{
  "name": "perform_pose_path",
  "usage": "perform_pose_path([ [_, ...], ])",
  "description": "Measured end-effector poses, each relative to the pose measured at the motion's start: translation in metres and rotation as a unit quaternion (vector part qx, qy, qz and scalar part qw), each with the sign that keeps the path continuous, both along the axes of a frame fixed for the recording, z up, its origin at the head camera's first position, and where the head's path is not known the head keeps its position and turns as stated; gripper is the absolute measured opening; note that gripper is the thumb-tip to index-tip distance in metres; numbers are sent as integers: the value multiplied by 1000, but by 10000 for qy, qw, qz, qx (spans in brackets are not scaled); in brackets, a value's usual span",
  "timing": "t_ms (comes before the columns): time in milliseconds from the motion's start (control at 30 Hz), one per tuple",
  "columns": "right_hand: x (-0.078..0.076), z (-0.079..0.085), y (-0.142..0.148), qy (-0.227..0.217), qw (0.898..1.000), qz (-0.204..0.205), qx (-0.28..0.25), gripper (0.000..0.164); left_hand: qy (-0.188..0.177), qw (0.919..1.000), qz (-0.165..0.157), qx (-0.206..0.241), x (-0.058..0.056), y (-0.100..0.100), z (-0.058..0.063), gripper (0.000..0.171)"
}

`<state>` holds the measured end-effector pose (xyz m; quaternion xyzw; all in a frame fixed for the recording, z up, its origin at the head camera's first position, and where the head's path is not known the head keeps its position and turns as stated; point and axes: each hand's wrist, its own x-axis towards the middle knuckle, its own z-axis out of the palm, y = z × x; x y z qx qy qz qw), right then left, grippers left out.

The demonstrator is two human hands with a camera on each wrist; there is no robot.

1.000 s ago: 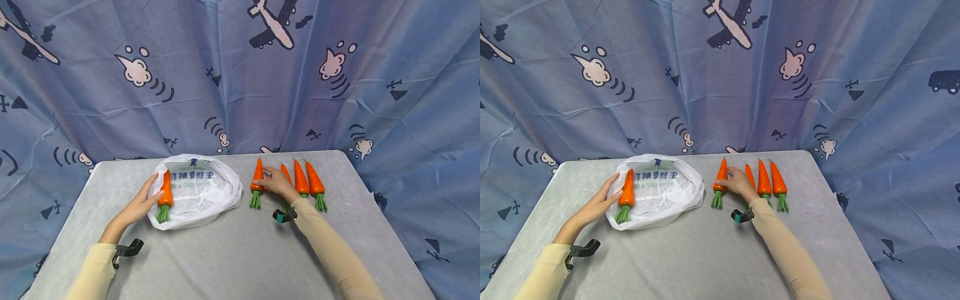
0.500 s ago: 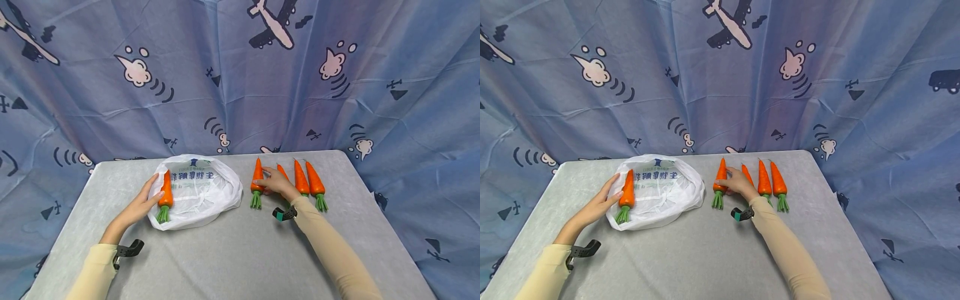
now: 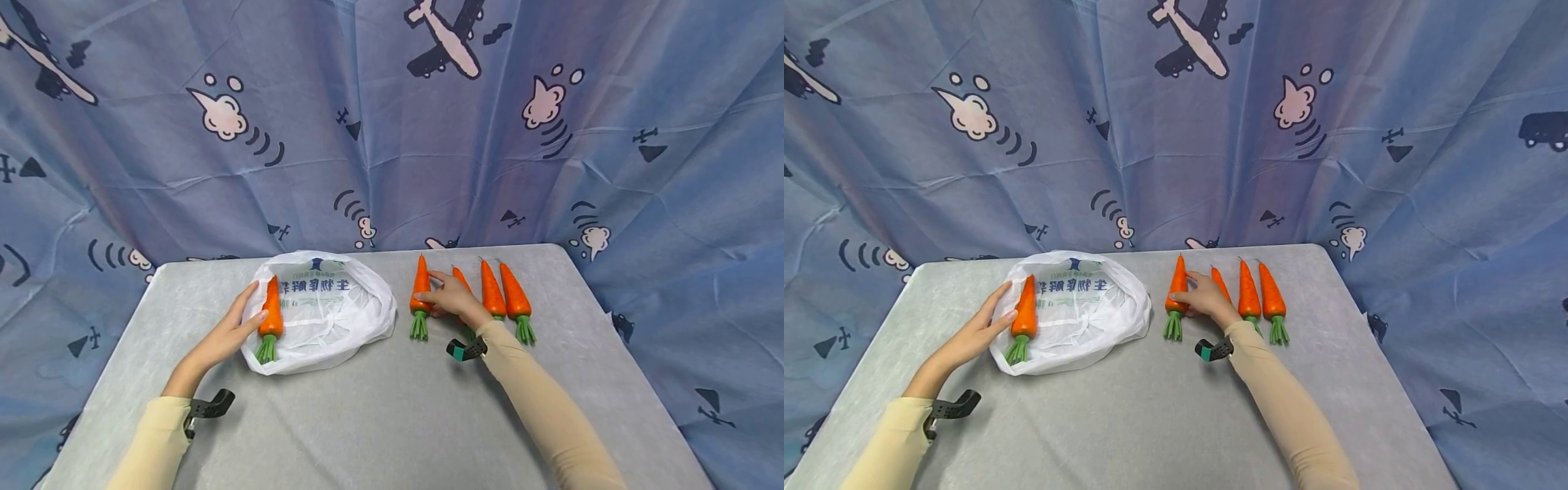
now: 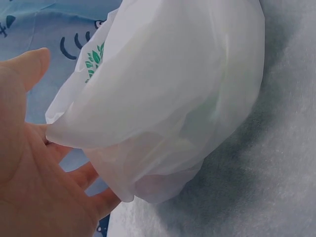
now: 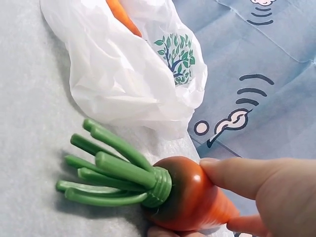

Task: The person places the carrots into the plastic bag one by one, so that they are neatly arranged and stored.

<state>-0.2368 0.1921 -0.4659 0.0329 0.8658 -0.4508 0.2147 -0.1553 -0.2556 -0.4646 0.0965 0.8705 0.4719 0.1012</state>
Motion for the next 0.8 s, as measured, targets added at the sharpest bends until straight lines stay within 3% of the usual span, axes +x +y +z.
perform_pose_path([
  [433, 2, 16, 4, 485, 9987, 157, -60, 80, 37, 10000, -6, -61, 0, 1, 1, 77],
  [800, 14, 25, -4, 423, 9957, 196, -802, 80, 53, 10000, -18, 6, 1, 1, 1, 77],
])
